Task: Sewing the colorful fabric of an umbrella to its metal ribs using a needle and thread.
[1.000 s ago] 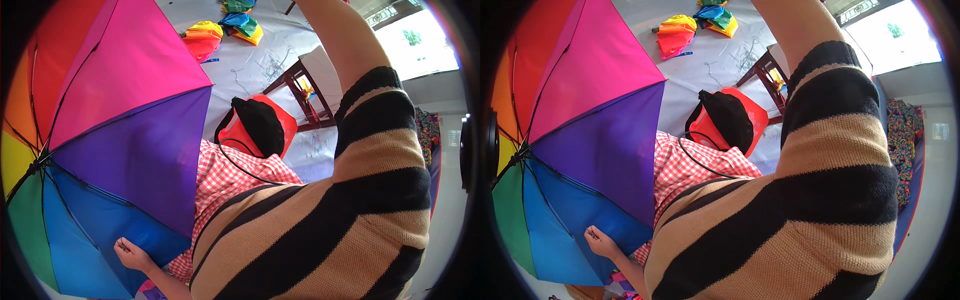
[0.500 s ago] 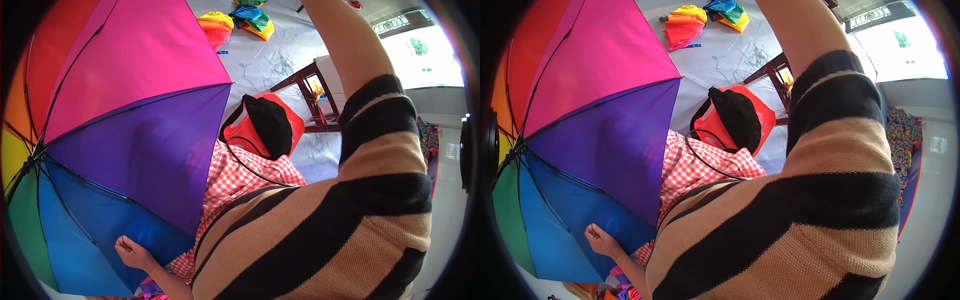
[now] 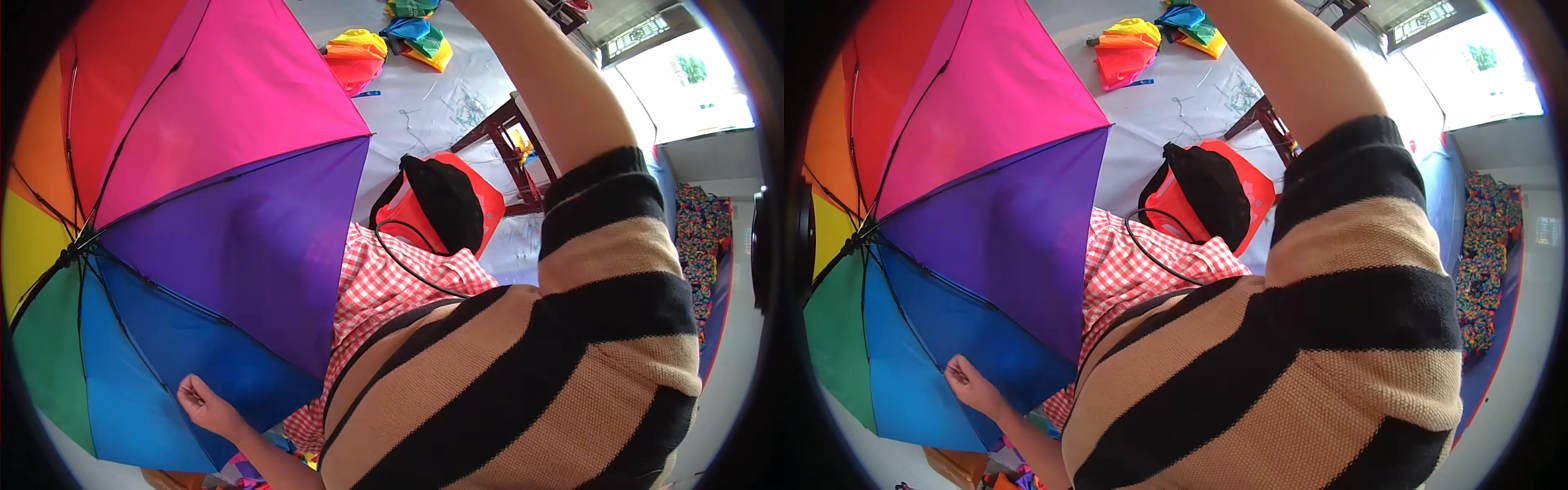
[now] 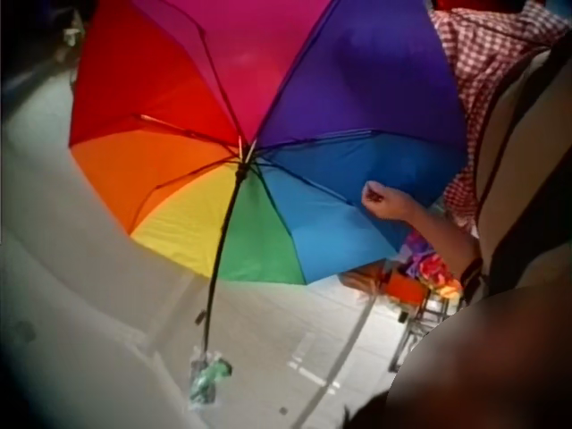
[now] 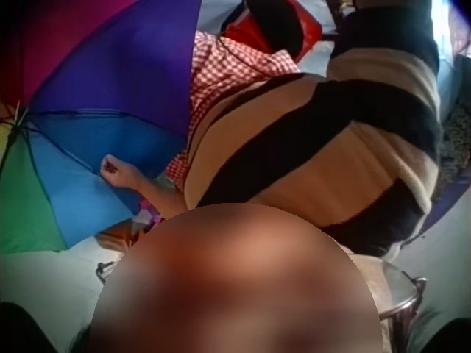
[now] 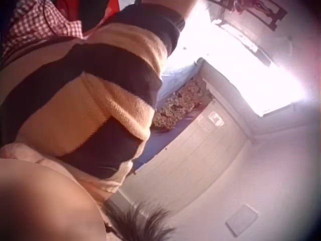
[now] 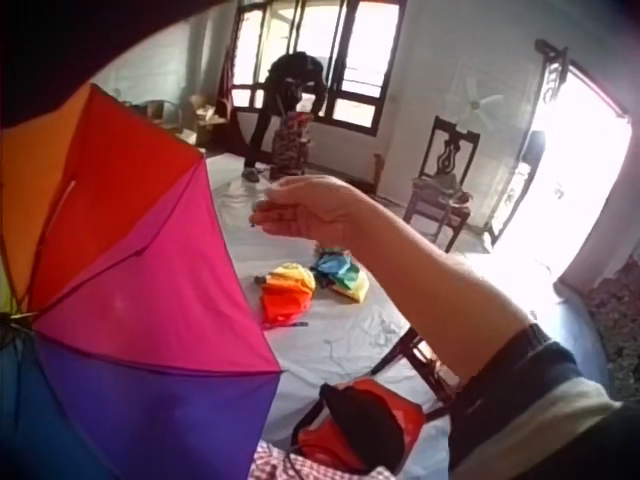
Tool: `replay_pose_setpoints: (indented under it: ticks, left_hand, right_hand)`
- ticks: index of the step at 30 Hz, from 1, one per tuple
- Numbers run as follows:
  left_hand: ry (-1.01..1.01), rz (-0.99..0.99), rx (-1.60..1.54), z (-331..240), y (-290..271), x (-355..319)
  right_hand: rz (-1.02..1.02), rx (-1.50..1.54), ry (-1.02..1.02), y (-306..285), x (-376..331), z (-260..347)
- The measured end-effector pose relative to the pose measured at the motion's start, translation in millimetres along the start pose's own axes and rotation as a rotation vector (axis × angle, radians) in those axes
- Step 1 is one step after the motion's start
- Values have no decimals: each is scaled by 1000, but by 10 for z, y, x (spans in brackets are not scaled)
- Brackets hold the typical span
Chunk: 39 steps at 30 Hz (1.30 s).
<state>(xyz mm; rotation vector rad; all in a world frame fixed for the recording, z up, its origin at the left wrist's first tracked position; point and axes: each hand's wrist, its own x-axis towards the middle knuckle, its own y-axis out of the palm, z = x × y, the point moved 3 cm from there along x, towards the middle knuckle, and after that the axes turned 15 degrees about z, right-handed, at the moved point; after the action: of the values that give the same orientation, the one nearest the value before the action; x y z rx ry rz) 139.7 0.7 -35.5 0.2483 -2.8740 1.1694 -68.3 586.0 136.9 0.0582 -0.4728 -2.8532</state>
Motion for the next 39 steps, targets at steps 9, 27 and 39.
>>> replay_pose_setpoints:
  ticks: [9, 27, 39]
  left_hand:
    - [467, 325, -797, -2564, 621, 292]
    - [276, 1183, -1219, -2579, 1373, 414]
    - [151, 813, -1320, -2560, 1281, 384]
  right_hand:
    - [654, -229, 264, 1683, -810, -485]
    - [506, 38, 259, 1242, -1168, -417]
    - [644, -26, 255, 1755, -1044, -546]
